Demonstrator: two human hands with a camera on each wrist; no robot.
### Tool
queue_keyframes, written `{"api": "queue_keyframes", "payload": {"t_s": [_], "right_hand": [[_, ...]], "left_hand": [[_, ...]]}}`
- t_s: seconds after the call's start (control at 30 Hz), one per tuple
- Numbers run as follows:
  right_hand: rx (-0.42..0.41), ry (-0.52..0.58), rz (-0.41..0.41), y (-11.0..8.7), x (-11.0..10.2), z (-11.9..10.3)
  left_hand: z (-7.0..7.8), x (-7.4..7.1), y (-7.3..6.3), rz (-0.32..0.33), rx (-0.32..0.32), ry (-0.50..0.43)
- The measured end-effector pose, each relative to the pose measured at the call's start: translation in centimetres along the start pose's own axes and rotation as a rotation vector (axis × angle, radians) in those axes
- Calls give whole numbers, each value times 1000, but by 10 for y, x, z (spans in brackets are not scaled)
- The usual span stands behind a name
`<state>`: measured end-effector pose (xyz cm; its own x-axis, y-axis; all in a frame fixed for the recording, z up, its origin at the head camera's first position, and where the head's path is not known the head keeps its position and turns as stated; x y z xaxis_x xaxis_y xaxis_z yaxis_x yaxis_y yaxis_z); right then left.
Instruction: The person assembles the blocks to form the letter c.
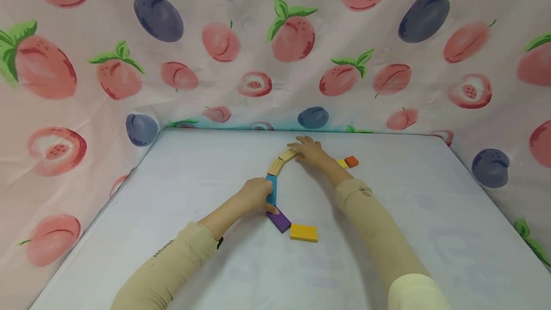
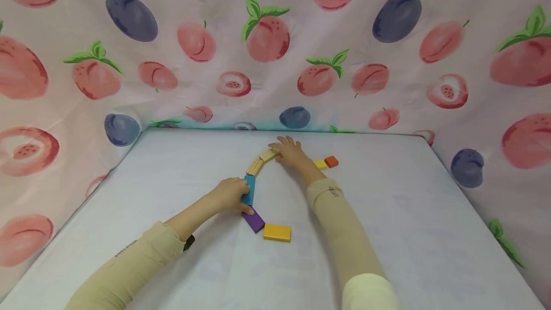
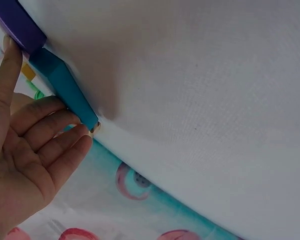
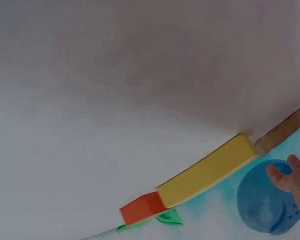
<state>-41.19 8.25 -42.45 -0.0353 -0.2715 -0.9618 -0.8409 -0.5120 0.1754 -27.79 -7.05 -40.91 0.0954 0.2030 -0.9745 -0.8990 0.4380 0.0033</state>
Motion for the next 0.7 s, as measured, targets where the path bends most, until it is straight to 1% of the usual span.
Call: {"api": "queue_keyframes", "payload": {"t_s": [0.1,0.23,0.37,0.47,0.57,0.7], "right_hand": [[-13,-58,-22,5,2,-2],[-28,-105,-24,10,4,-5],[-22,-119,-37,12,4,-5],[5,-119,-60,13,4,-2],[55,-135,-71,13,5,7],[108,-133,-32,13,6,21]], "left_hand": [[3,0,1,-3,7,-1],[3,1,2,-6,3,10],[3,1,3,-4,-2,13],[2,0,3,4,0,15],[2,-1,2,8,11,18],[2,-1,1,10,17,19]]}}
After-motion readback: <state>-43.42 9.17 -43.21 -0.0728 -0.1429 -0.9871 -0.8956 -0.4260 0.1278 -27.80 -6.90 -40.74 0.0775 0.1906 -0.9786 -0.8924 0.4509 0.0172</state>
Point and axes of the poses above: each hand's wrist, its own y-axis towards the middle knuckle, its own x-axis out of the palm, z = x × y, the point moved 5 cm from there along y, towards the middle knuckle, and after that the axes turned 9 degrees about z, right-handed, at the moved point
